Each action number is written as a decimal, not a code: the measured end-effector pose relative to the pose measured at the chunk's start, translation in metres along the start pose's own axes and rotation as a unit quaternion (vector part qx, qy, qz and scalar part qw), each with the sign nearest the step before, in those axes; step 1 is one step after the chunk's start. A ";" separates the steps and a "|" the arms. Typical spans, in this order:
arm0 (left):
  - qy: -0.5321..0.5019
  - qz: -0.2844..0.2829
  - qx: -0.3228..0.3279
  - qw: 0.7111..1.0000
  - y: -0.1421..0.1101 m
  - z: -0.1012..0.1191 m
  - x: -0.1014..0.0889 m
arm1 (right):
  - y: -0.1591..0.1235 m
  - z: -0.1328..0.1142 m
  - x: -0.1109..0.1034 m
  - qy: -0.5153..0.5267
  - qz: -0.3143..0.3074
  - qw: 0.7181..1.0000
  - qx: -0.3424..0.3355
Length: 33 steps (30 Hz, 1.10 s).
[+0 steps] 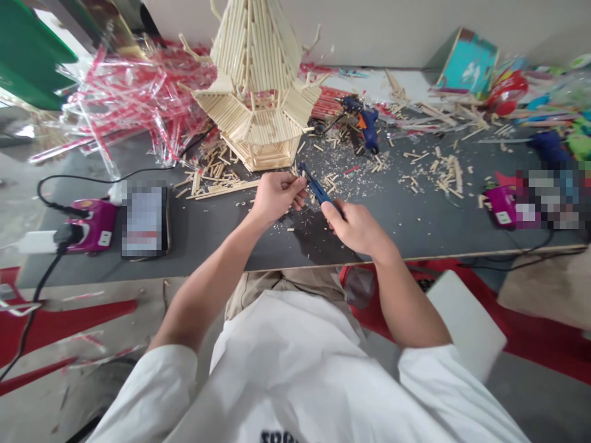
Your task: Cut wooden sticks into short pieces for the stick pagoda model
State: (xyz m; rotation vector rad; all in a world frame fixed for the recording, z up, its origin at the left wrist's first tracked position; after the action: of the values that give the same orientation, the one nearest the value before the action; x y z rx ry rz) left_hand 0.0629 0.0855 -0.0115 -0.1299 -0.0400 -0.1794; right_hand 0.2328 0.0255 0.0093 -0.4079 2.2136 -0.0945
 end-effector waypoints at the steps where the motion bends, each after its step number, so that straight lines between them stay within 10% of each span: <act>1: 0.002 -0.001 0.000 1.000 0.000 0.000 0.000 | 0.000 0.000 0.000 0.006 0.000 1.000 -0.001; 33: 0.034 0.025 0.023 0.999 0.004 -0.005 -0.006 | 0.001 -0.006 0.000 -0.059 0.045 0.996 -0.041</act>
State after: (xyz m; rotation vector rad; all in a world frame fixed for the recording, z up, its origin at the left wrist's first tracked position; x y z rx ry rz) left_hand 0.0581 0.0900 -0.0171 -0.0779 0.0262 -0.1336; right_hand 0.2277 0.0258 0.0126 -0.3484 2.1205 0.0673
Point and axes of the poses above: each hand's wrist, its own y-axis towards the middle knuckle, its own x-axis out of the palm, z = x × y, the point moved 9 cm from there along y, towards the middle knuckle, and after that the axes turned 2 degrees about -z, right-handed, at the moved point
